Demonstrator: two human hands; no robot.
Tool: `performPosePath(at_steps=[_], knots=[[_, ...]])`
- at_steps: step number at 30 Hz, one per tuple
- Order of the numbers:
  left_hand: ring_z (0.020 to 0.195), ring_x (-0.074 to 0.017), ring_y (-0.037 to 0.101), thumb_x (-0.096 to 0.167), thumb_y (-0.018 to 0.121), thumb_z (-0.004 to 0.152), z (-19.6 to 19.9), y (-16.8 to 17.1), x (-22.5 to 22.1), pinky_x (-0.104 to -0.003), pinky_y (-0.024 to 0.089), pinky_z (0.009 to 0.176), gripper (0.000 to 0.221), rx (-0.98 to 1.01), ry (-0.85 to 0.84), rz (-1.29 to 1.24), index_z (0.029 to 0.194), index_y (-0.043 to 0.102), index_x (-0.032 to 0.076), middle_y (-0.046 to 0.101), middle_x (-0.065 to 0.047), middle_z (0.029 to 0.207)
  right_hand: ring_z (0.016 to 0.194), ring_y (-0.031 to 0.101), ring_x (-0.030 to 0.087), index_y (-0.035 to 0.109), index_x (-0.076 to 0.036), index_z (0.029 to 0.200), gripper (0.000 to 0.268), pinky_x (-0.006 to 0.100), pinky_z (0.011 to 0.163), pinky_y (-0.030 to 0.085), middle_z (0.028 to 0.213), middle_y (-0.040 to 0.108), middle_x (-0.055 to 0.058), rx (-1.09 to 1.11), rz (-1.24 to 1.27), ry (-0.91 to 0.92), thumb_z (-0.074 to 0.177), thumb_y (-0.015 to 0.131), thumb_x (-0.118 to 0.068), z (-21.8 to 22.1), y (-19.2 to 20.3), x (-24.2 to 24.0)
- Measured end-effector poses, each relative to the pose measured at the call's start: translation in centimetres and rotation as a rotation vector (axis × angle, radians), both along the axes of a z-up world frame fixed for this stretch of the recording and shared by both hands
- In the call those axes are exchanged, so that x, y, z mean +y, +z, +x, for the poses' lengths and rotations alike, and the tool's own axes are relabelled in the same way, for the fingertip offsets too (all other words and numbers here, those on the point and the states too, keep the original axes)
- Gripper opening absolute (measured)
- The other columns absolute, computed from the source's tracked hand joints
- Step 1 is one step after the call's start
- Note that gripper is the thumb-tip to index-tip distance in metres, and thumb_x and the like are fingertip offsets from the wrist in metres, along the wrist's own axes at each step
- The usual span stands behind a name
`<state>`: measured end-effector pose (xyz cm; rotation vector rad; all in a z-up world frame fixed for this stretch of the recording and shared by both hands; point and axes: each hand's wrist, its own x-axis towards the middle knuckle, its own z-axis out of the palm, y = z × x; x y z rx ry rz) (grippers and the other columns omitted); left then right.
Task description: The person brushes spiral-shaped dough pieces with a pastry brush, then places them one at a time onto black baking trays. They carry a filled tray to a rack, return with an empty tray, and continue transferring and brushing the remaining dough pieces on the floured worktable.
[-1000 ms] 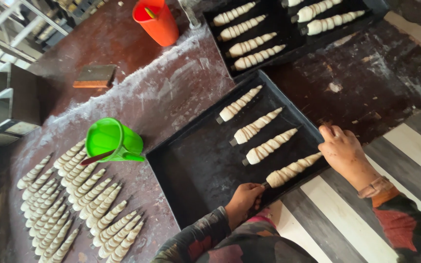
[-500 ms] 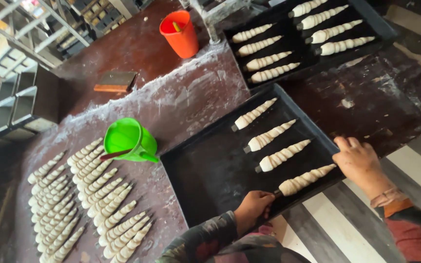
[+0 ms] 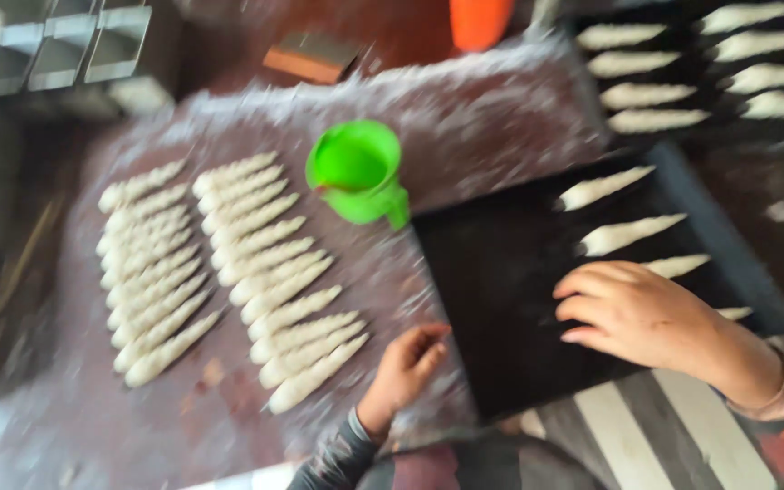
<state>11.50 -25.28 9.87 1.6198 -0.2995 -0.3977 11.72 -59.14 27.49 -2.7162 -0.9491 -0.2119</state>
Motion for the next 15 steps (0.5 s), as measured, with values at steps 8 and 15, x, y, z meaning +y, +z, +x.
performPosePath(at_steps=[8,15], knots=[[0.077,-0.0098,0.061,0.010,0.072,0.092,-7.9,1.6,26.8,-0.025,0.053,0.068,0.033,-0.190,0.505,0.216,0.124,0.067,0.003,0.066,-0.002,0.092,0.094,0.063,0.029,0.064,-0.010,0.087,0.018,0.044,0.087,0.050,0.094,0.065,0.010,-0.102,-0.038,1.072,0.083,0.063,-0.027,-4.5,12.5,38.4],[0.082,-0.0068,0.057,0.010,0.067,0.100,-12.0,-0.8,39.0,-0.024,0.050,0.074,0.027,0.026,0.800,0.102,0.126,0.068,0.003,0.067,-0.001,0.096,0.105,0.066,0.028,0.069,-0.005,0.093,0.026,0.040,0.096,0.051,0.107,0.068,0.012,-0.669,-0.173,1.231,0.083,0.057,-0.026,-4.0,14.1,51.2]])
